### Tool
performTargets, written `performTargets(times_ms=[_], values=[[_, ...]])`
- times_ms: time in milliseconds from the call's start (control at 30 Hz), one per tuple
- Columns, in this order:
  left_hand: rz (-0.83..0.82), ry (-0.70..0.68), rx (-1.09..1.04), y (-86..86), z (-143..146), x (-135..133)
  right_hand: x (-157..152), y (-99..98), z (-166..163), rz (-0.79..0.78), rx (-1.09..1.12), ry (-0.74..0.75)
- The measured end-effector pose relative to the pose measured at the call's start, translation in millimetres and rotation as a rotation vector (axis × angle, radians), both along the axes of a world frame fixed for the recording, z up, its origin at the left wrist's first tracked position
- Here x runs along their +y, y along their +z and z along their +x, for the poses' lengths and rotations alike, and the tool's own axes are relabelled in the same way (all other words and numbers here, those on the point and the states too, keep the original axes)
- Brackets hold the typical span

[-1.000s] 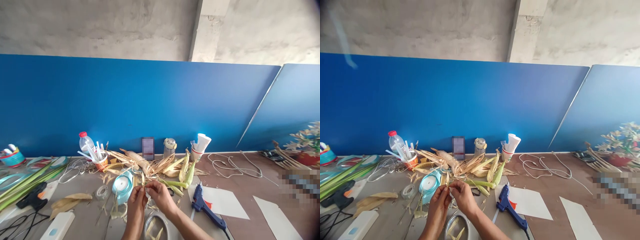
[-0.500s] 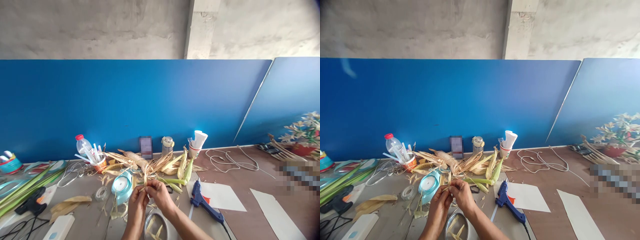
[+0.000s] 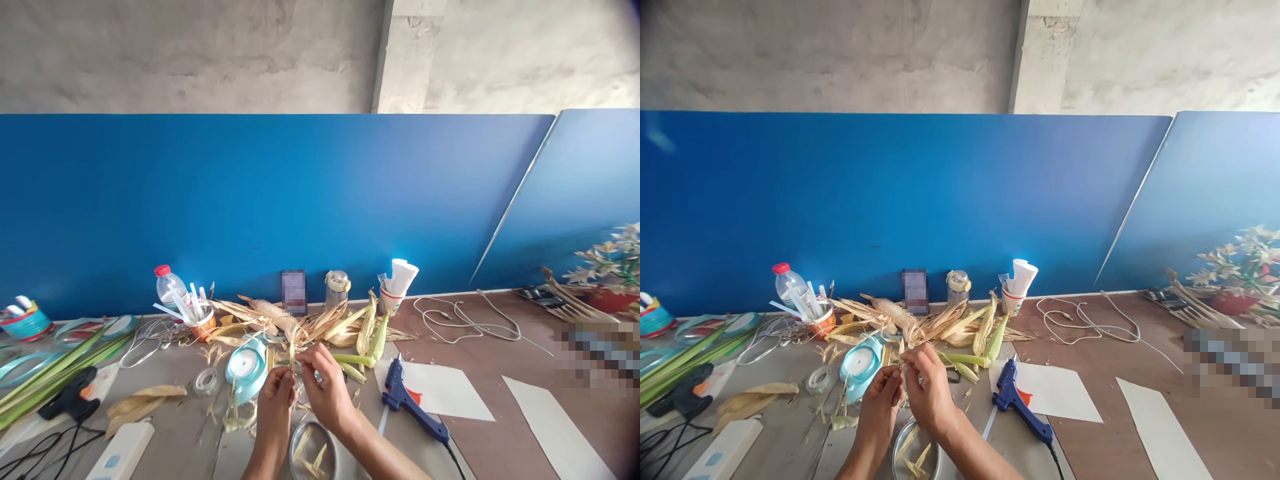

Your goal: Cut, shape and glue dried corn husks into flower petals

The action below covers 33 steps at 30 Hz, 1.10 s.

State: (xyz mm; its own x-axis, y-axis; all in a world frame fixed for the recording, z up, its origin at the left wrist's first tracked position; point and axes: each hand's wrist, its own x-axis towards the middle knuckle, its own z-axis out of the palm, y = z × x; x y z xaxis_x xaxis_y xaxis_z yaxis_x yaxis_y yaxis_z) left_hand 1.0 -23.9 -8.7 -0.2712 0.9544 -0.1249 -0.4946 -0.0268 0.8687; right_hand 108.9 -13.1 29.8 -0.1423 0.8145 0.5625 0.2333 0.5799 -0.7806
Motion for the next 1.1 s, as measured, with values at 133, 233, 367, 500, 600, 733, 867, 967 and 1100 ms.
performTargets(times_ms=[133,233,367,500,600,733,867,967,1100], values=[[0.004,-0.023,-0.022,-0.4,-2,0,11,-6.3,4,-0.120,-0.007,-0.096],[-0.001,-0.031,-0.042,-0.6,-2,0,21,-8.0,9,-0.218,0.011,-0.108],[-0.008,-0.010,-0.066,-2.3,-2,1,26,2.0,22,-0.324,0.005,-0.077],[-0.021,-0.001,-0.068,-1.8,-2,0,22,10.9,38,-0.355,-0.085,-0.047],[-0.021,-0.021,-0.094,-0.5,-3,-1,14,11.9,46,-0.390,-0.141,-0.020],[-0.008,-0.079,-0.169,0.7,-4,-2,1,16.9,46,-0.396,-0.183,0.016],[-0.021,-0.126,-0.228,2.7,-5,-3,-4,26.4,39,-0.376,-0.201,0.020],[-0.027,-0.114,-0.242,4.4,-6,-3,-2,25.5,33,-0.381,-0.201,0.020],[-0.004,-0.090,-0.184,4.1,-5,-4,-4,15.2,25,-0.380,-0.239,0.046]])
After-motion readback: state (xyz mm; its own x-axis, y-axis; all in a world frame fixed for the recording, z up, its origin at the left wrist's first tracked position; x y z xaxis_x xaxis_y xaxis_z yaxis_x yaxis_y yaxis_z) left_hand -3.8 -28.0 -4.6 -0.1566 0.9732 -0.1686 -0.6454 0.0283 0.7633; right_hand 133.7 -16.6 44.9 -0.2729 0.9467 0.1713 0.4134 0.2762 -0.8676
